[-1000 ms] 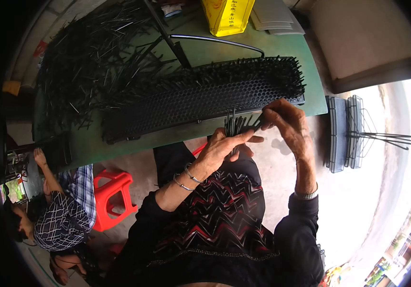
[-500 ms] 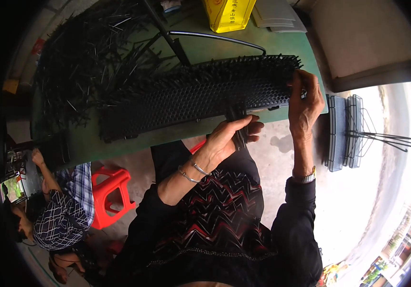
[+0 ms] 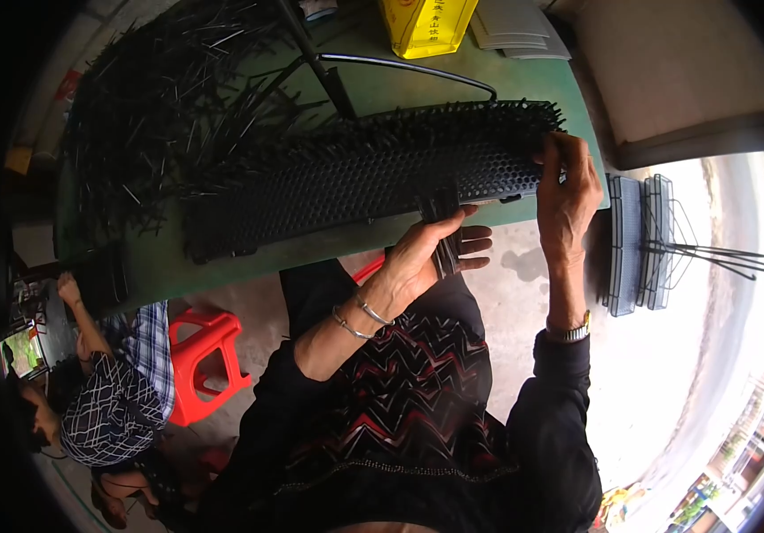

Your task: Inserting black plastic pins or fasteners into a grid assembly tray.

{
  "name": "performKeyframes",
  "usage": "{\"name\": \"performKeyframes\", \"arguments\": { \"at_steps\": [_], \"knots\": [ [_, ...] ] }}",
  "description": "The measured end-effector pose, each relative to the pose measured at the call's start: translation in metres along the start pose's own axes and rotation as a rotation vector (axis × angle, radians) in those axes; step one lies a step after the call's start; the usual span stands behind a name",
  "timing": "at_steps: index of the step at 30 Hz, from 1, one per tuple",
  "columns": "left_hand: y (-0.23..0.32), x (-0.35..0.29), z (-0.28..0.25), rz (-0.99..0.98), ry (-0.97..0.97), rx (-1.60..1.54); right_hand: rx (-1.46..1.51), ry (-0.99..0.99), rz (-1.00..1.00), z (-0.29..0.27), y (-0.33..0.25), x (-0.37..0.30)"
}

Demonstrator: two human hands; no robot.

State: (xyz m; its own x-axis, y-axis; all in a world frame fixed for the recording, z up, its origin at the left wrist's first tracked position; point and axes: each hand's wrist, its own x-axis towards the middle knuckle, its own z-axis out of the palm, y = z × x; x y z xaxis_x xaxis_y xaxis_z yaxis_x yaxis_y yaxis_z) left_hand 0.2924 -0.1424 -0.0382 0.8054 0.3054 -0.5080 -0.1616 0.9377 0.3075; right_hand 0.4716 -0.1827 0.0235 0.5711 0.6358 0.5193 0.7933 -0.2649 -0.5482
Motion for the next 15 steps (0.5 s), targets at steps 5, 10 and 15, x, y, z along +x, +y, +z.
{"name": "performKeyframes", "arguments": {
  "at_steps": [5,10,15],
  "knots": [
    [-0.002,-0.002,0.001,0.026,0.025,-0.032,-0.007,-0.101,0.049,-0.006,-0.004,0.01],
    [-0.002,-0.005,0.003,0.044,0.022,-0.003,0.077,-0.201,0.023,-0.01,-0.002,0.02],
    [-0.001,-0.007,0.002,0.038,0.029,0.01,0.099,-0.211,0.009,-0.005,-0.001,0.018]
  ]
}}
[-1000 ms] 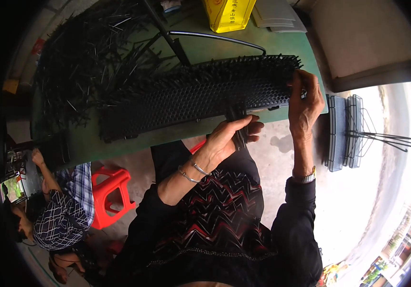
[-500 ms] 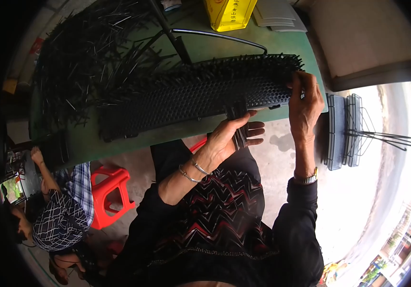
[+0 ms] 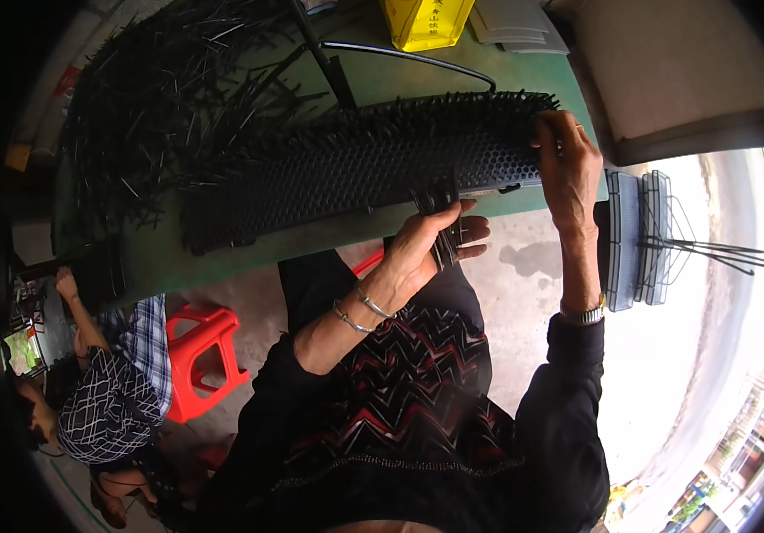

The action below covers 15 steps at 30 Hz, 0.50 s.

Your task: Inserting black plastic pins or fasteners into a grid assembly tray.

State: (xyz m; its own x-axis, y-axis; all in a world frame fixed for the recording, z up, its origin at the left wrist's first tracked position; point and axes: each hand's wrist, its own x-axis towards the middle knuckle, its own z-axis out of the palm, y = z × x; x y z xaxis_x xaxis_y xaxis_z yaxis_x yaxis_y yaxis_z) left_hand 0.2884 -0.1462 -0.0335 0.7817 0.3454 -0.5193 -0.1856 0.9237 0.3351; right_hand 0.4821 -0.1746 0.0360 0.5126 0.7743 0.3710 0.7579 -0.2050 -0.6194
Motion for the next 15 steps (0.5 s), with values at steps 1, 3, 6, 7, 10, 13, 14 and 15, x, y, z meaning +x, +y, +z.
{"name": "performKeyframes", "arguments": {
  "at_steps": [1,3,6,7,10,13,14,15],
  "knots": [
    [0.001,-0.002,0.004,0.002,0.021,0.013,0.014,-0.014,-0.004,0.002,0.002,0.0],
    [0.0,-0.002,0.007,0.001,0.039,0.028,0.006,-0.057,-0.007,0.004,0.01,-0.002],
    [-0.003,-0.001,0.002,0.019,0.049,0.02,-0.124,-0.037,-0.11,0.013,0.008,-0.004],
    [-0.003,-0.001,0.0,0.037,0.057,0.08,-0.189,-0.017,-0.128,0.014,0.005,-0.004],
    [-0.004,-0.001,-0.001,0.059,0.057,0.112,-0.428,0.118,-0.204,0.014,0.006,-0.005],
    [-0.003,-0.004,0.001,0.068,0.035,0.07,-0.473,0.175,-0.167,0.019,0.009,-0.011],
    [-0.003,-0.006,0.002,0.07,0.022,0.057,-0.473,0.175,-0.167,0.02,0.011,-0.012],
    [-0.003,-0.006,0.001,0.07,0.022,0.057,-0.495,0.172,-0.178,0.02,0.015,-0.013]
  ]
}}
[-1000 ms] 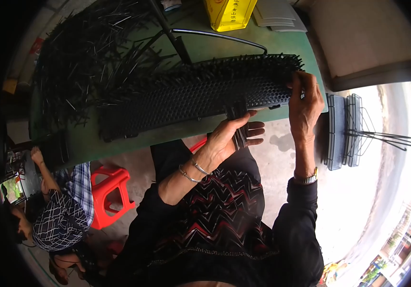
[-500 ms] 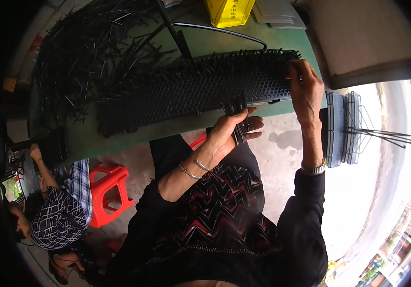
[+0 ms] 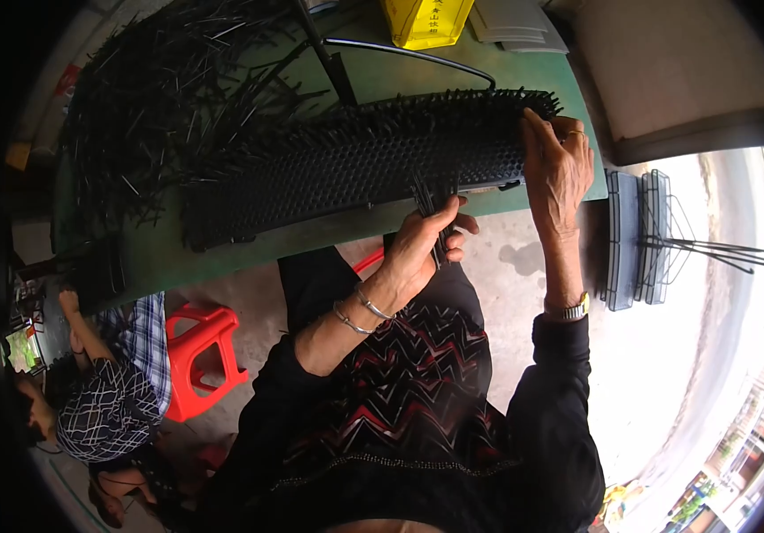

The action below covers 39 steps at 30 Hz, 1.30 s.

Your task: Inserting black plastic pins or fasteners into a grid assembly tray.

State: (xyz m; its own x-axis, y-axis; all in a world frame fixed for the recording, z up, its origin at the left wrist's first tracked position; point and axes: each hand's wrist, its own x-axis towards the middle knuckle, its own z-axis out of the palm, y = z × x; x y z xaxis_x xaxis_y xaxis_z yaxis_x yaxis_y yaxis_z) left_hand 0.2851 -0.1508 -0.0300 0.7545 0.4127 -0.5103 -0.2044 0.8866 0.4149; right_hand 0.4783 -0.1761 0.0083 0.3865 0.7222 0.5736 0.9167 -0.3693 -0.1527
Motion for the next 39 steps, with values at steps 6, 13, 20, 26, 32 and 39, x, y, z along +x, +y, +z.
{"name": "performKeyframes", "arguments": {
  "at_steps": [6,13,20,26,32,39],
  "knots": [
    [0.0,-0.003,0.002,0.036,-0.066,0.051,0.039,-0.005,0.02,-0.008,-0.005,-0.011],
    [-0.001,-0.012,0.01,0.043,-0.021,0.157,0.917,-0.623,0.408,-0.036,-0.026,-0.022],
    [0.003,-0.02,0.018,0.003,-0.006,0.205,1.06,-0.699,0.479,-0.047,-0.02,-0.024],
    [0.004,-0.02,0.02,0.0,-0.029,0.216,1.086,-0.666,0.554,-0.046,-0.023,-0.031],
    [0.006,-0.02,0.023,0.004,-0.036,0.227,1.079,-0.633,0.533,-0.048,-0.022,-0.03],
    [0.001,-0.02,0.021,-0.007,-0.056,0.302,1.089,-0.709,0.512,-0.049,-0.014,-0.034]
  ]
}}
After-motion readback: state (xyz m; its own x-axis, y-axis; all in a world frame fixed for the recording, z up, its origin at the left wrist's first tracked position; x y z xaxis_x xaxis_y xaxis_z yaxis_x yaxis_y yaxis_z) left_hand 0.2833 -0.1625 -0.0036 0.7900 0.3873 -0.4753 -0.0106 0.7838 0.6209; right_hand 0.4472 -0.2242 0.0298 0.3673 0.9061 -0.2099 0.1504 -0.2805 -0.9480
